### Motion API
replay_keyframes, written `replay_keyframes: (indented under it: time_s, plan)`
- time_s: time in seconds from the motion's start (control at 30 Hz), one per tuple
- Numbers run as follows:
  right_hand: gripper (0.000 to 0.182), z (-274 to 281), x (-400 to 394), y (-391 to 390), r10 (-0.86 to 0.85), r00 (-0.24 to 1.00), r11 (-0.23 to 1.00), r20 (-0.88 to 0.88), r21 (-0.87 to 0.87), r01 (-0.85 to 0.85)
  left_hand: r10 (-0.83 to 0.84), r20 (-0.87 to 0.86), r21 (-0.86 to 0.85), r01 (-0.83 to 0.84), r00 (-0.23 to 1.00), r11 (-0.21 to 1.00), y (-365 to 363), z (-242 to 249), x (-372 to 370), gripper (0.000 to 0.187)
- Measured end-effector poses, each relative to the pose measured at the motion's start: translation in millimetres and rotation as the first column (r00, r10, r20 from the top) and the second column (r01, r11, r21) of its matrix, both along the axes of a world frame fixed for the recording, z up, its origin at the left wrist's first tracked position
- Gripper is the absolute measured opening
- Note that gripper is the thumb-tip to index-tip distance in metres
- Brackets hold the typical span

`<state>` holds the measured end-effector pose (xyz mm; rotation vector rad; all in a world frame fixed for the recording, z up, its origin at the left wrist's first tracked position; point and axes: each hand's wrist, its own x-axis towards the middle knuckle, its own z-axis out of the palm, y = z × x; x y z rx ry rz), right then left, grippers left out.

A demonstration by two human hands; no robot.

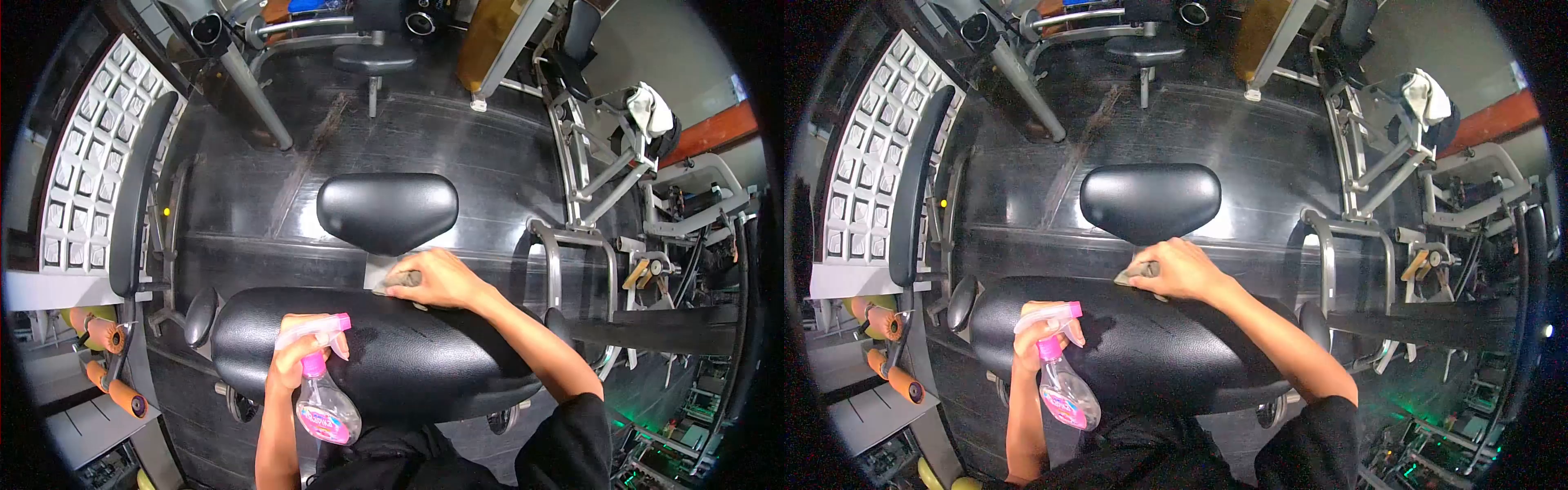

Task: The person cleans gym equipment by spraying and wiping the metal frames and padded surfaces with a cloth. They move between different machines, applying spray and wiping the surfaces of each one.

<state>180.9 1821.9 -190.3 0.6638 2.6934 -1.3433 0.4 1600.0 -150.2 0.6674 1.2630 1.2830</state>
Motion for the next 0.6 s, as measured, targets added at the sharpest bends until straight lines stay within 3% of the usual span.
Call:
replay_keyframes:
  time_s: [0.1,0.2,0.3,0.4,0.47,0.5,0.6]
  plan:
    - [0.037,-5.3,-6.5,10.9,0.045,0.995,0.992,0.091,-0.121,-0.034,0.014,0.028,-0.002,-0.014,1.000,1.000,-0.7,-0.8,-0.9,0.046]
    - [0.046,7.5,11.8,27.8,0.091,0.932,0.989,0.351,-0.144,-0.042,0.016,0.034,-0.010,-0.016,0.999,1.000,-0.1,2.1,-1.4,0.045]
    - [0.042,29.6,51.1,40.4,0.035,0.885,0.999,0.464,-0.017,-0.031,0.015,0.041,-0.012,-0.014,0.999,1.000,-0.5,3.8,-1.4,0.045]
    - [0.039,46.3,82.5,29.1,-0.022,0.909,0.996,0.416,0.085,-0.014,0.025,0.058,-0.006,-0.025,0.998,1.000,-0.2,2.8,-0.3,0.044]
    - [0.032,54.1,88.4,14.9,-0.143,0.947,0.980,0.288,0.177,0.094,0.037,0.065,-0.008,-0.037,0.997,0.999,-1.2,1.4,-0.3,0.044]
    - [0.027,57.3,80.6,6.0,-0.186,0.928,0.969,0.322,0.218,0.118,0.026,0.061,0.010,-0.027,0.998,1.000,-1.8,-1.6,-1.8,0.044]
    - [0.022,55.4,53.7,-17.0,-0.187,0.960,0.956,0.210,0.263,0.128,0.007,0.058,0.031,-0.009,0.998,0.999,-2.5,-5.5,-4.7,0.044]
